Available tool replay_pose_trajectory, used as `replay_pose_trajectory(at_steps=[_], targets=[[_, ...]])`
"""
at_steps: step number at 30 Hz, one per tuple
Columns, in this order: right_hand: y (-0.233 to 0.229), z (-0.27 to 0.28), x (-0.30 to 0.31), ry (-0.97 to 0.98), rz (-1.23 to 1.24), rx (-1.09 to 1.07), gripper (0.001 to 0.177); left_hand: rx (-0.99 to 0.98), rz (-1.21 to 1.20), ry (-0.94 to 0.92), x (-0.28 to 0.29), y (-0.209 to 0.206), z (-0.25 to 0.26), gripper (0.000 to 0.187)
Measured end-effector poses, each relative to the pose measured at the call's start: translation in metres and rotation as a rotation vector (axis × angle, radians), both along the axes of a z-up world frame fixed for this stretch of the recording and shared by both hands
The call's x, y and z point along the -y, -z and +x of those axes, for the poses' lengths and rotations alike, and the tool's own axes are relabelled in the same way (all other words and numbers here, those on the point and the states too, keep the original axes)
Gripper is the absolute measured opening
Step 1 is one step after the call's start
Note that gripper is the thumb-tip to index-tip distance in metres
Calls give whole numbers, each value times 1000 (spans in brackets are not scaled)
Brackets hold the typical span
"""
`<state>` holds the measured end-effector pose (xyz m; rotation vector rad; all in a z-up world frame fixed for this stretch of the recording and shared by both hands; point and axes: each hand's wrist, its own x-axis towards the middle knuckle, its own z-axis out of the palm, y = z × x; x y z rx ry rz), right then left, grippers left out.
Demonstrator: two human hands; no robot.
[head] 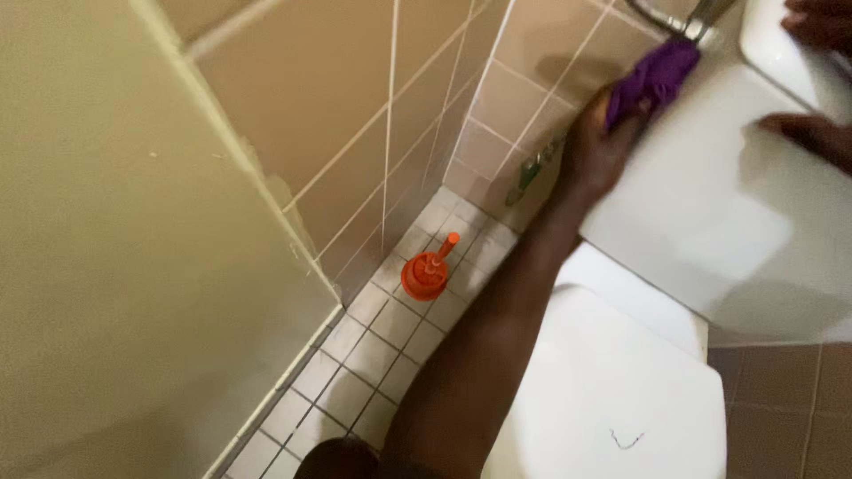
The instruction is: The person pours a cleaning liquid from a yellow bottle into the toilet bowl, then uses a purple cloth to wipe the toilet tank and seat. The person repeatedly dips the cloth into a bucket of soapy water and wrings it out while cleaning.
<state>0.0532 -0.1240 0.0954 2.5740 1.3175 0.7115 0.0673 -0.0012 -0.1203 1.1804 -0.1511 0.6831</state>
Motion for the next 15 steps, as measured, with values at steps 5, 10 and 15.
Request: replay_pose_trajectory(at_steps=[5,10,15], targets=[[1,-7,-29,-86,52,49,72,-47,-81,125,4,44,41,40],[8,-22,-36,-149,30,45,70,-152,-122,113,24,110,60,39],[-6,-28,-38,-201,28,61,69,-541,-176,167,29,135,13,35]])
